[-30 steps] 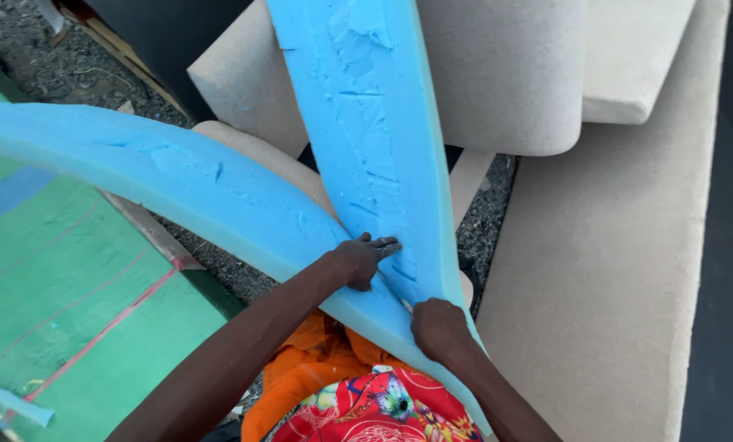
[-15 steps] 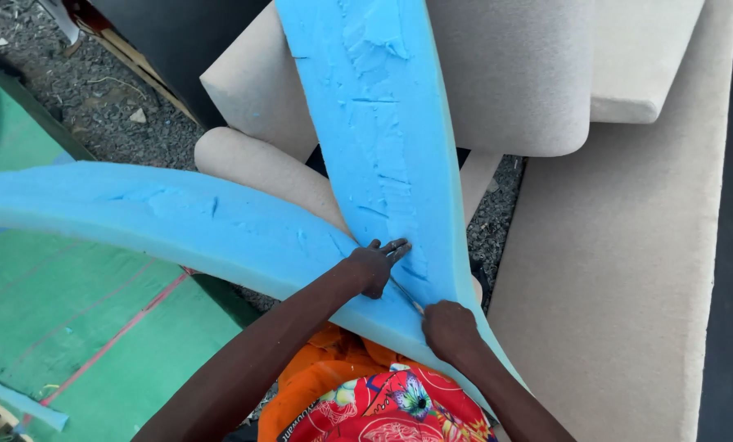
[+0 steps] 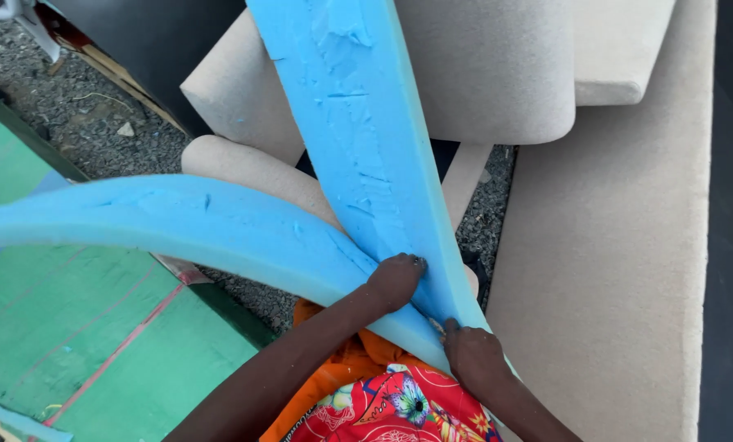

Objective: Cutting a large piece of blue upholstery foam using a long blade or foam saw to fit a furniture frame.

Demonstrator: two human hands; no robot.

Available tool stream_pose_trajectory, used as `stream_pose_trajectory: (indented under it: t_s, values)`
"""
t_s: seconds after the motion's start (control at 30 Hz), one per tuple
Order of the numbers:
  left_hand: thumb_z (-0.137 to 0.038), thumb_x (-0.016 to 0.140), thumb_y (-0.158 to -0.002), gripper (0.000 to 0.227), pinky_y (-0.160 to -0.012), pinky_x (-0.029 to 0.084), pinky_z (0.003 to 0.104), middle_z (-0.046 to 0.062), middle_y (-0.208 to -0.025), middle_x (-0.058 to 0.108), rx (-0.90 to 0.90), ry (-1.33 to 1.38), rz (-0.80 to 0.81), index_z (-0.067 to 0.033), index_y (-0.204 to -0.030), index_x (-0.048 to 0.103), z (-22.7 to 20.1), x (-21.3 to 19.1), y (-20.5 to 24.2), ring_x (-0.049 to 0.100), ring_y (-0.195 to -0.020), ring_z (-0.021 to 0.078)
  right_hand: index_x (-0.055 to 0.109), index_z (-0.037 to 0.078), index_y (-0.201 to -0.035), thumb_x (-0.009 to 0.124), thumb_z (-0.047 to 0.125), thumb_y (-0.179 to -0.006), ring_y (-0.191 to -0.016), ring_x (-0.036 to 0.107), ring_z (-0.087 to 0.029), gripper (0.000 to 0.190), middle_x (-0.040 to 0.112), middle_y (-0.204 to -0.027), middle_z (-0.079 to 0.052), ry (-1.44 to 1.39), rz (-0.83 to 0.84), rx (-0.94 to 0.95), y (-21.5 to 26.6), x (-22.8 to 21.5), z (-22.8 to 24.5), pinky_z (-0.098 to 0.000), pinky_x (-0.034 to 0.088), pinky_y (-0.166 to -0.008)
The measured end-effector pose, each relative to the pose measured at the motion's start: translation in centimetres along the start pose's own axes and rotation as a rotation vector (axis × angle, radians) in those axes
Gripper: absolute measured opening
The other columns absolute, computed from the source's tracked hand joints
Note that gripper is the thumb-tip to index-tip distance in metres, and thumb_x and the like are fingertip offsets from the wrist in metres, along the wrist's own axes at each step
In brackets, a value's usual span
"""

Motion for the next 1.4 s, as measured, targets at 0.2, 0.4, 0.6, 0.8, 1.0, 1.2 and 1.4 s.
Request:
stream_pose_trajectory:
  t_s: [0.2, 0.4, 0.6, 0.8, 1.0, 1.2, 1.4]
  values:
    - [0.002, 0.069, -0.075, 0.067, -0.111, 0.042, 0.045, 0.019, -0.144, 0.058, 0.093, 0.056, 0.228, -0.0005, -0.141, 0.055, 0.3, 1.8, 0.9, 0.05, -0.134, 0.0386, 0.063, 0.003, -0.121, 0.057, 0.03, -0.1, -0.05, 0.064, -0.025, 0.034, 0.069, -0.069, -0.012, -0.022, -0.204, -0.015, -1.8, -2.0, 1.7, -0.0396, 0.049, -0.048]
    - [0.004, 0.069, -0.076, 0.08, -0.114, 0.041, 0.045, 0.019, -0.152, 0.05, 0.078, 0.037, 0.342, 0.0003, -0.152, 0.043, -0.2, 1.8, 1.2, 0.043, -0.141, 0.0384, 0.067, 0.005, -0.11, 0.062, 0.019, -0.094, -0.056, 0.065, -0.023, 0.022, 0.069, -0.075, -0.011, -0.066, -0.089, 0.007, 1.2, -2.4, -0.6, -0.0401, 0.053, -0.057]
    - [0.005, 0.067, -0.076, 0.085, -0.111, 0.043, 0.044, 0.017, -0.156, 0.047, 0.078, 0.013, 0.365, -0.0024, -0.156, 0.038, 0.5, 2.4, 1.2, 0.042, -0.142, 0.0366, 0.065, 0.0, -0.113, 0.059, 0.016, -0.096, -0.056, 0.066, -0.025, 0.025, 0.07, -0.077, -0.013, -0.084, -0.109, 0.003, -0.3, -0.9, -0.4, -0.0417, 0.054, -0.056]
    - [0.005, 0.064, -0.073, 0.093, -0.112, 0.042, 0.043, 0.017, -0.161, 0.04, 0.086, 0.005, 0.418, -0.0032, -0.16, 0.03, 0.0, 2.8, 1.1, 0.032, -0.15, 0.0346, 0.064, 0.007, -0.112, 0.057, 0.024, -0.098, -0.06, 0.066, -0.024, 0.023, 0.07, -0.08, -0.01, -0.103, -0.027, 0.041, 3.7, 0.0, -3.0, -0.0408, 0.053, -0.06]
    - [0.007, 0.062, -0.075, 0.096, -0.108, 0.046, 0.042, 0.015, -0.167, 0.03, 0.068, -0.022, 0.484, -0.0036, -0.162, 0.022, -0.4, 1.8, 1.5, 0.029, -0.152, 0.0345, 0.062, 0.003, -0.116, 0.059, 0.02, -0.096, -0.06, 0.068, -0.026, 0.026, 0.07, -0.078, -0.013, -0.079, -0.037, 0.035, 2.4, 0.6, -2.1, -0.0422, 0.054, -0.058]
    - [0.006, 0.056, -0.081, 0.095, -0.104, 0.049, 0.041, 0.016, -0.169, 0.027, 0.017, -0.004, 0.503, -0.009, -0.165, 0.015, -1.5, 1.2, 1.9, 0.04, -0.144, 0.0344, 0.058, 0.003, -0.123, 0.064, 0.02, -0.094, -0.06, 0.068, -0.024, 0.034, 0.07, -0.08, -0.011, -0.013, 0.042, 0.026, 5.8, 2.5, -3.4, -0.0416, 0.056, -0.058]
    - [0.007, 0.058, -0.077, 0.102, -0.091, 0.053, 0.041, 0.01, -0.171, 0.023, -0.017, -0.02, 0.553, -0.0124, -0.166, 0.011, -1.7, 0.3, 2.1, 0.053, -0.13, 0.0344, 0.059, 0.004, -0.118, 0.06, 0.02, -0.096, -0.057, 0.065, -0.023, 0.027, 0.068, -0.078, -0.011, -0.035, 0.015, 0.048, 5.5, 3.2, -3.2, -0.0424, 0.053, -0.057]
Point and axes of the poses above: each hand's wrist, its own y-axis away from the middle knuckle, its own x-axis out of the palm, z = x × y, the point moved 7 cm from there along -y, towards the middle knuckle
